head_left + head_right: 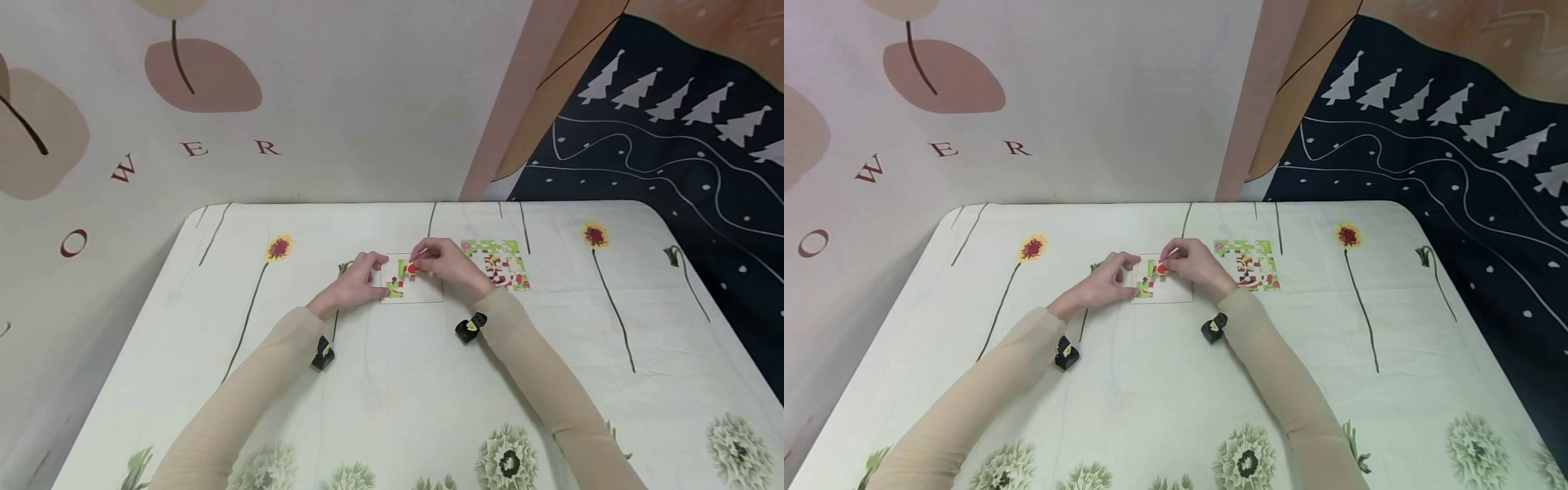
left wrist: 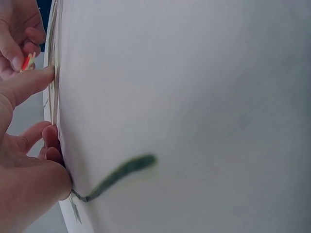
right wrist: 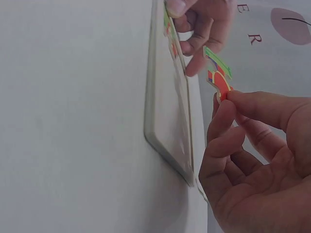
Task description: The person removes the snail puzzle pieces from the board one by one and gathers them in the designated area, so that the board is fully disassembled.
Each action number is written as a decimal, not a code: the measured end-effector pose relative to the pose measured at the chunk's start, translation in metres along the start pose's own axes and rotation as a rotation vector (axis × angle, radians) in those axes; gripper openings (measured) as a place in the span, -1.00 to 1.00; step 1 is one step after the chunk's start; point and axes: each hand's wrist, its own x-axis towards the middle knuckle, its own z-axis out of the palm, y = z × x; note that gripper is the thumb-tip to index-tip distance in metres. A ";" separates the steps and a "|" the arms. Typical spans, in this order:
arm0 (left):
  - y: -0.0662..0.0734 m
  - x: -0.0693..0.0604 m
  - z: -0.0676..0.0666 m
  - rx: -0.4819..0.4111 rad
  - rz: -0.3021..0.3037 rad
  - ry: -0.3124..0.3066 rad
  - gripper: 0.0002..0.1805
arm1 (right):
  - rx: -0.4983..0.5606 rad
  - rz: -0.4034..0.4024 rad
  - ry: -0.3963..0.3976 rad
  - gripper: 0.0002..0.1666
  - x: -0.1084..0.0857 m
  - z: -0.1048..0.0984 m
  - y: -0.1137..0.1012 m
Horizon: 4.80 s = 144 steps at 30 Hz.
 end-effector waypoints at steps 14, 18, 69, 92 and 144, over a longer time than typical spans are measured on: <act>0.000 0.000 0.000 0.004 0.004 -0.010 -0.30 | -0.025 0.007 0.042 -0.89 -0.020 -0.030 0.010; 0.000 0.000 -0.001 0.009 0.002 -0.014 -0.30 | -0.025 0.023 0.048 -0.88 -0.024 -0.036 0.014; -0.001 0.000 -0.003 0.009 0.038 -0.031 -0.32 | -0.199 0.141 0.098 -0.84 -0.033 -0.086 0.045; -0.001 -0.001 -0.003 0.012 0.037 -0.026 -0.32 | -0.245 0.184 0.092 -0.85 -0.027 -0.088 0.048; -0.001 0.000 -0.002 0.018 0.042 -0.018 -0.32 | -0.319 0.107 0.072 -0.69 -0.040 -0.078 0.037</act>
